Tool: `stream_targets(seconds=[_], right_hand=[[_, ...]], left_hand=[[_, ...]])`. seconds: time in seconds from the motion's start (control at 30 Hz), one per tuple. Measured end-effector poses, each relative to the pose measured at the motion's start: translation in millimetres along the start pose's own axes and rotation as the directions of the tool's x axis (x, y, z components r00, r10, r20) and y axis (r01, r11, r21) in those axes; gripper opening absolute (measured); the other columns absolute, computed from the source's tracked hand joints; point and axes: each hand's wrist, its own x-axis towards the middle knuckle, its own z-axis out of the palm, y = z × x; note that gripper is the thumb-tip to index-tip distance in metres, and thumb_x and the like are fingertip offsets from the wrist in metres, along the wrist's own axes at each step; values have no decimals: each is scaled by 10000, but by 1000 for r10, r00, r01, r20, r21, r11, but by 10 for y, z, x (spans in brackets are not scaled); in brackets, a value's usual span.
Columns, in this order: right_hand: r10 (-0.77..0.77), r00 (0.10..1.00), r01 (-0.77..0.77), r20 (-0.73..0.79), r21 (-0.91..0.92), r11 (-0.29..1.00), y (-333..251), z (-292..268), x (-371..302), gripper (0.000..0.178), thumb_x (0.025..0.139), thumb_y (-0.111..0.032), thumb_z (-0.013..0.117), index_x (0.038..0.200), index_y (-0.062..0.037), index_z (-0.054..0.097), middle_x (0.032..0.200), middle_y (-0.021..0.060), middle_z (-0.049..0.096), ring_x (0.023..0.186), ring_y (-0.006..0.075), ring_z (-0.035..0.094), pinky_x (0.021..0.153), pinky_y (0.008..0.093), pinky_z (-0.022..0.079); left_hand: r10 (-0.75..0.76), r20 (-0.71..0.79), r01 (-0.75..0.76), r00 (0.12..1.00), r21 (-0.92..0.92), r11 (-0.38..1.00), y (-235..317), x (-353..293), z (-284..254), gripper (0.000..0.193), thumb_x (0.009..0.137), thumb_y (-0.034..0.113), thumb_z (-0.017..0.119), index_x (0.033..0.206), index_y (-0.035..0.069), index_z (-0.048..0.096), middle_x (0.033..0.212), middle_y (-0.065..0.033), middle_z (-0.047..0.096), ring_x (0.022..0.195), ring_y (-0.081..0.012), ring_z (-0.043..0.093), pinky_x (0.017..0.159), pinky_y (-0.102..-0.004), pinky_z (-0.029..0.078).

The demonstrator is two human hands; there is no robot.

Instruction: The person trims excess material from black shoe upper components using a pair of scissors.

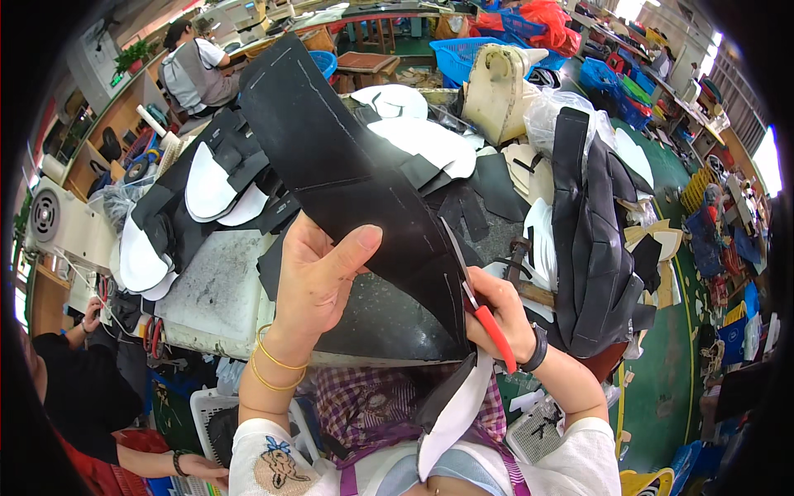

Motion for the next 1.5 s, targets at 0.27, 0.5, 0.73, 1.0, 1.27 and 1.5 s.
stream_targets(seconds=[0.27,0.5,0.73,1.0,1.27,1.5], right_hand=[[-41,998,39,-44,-51,998,-18,-15,-43,286,668,17,573,953,1,572,622,87,485,522,168,465,521,265,397],[-41,999,39,-35,-43,998,-36,-55,-17,293,673,28,546,963,-3,581,607,76,488,504,133,441,507,239,392],[-12,1000,11,-23,-47,999,-114,-132,71,333,664,30,538,992,-8,582,619,76,501,515,110,454,517,226,402],[-35,995,24,-97,-109,994,-245,-177,42,372,665,22,543,1032,-21,583,612,90,535,513,107,489,525,236,425],[77,980,16,-185,458,889,-376,-387,-96,341,785,-123,627,1087,-39,490,839,30,528,706,82,507,633,244,434],[88,939,-107,-333,-39,994,-920,-1207,-549,491,727,-128,702,1153,-4,492,973,66,549,922,132,489,829,276,397]], left_hand=[[-26,16,25,1000,15,1000,-1,-50,-50,342,801,28,637,1113,12,499,1042,-88,596,866,-136,598,682,-213,488],[-38,76,37,996,16,999,-7,-55,-25,342,807,20,630,1122,6,496,1060,-83,590,922,-139,580,774,-256,480],[-51,103,51,993,5,999,35,-59,84,342,811,-5,613,1132,0,493,1082,-83,582,971,-143,562,860,-286,456],[-103,153,93,983,68,993,24,-92,227,333,815,8,614,1127,-1,496,1078,-82,586,966,-141,567,850,-285,463],[-58,170,34,984,144,989,-139,-18,449,372,804,25,624,1141,-27,476,1083,-102,583,970,-163,567,874,-304,440],[-248,349,121,904,348,930,-472,528,696,376,893,214,528,1167,-36,469,1051,-60,572,976,-133,547,860,-265,417]])
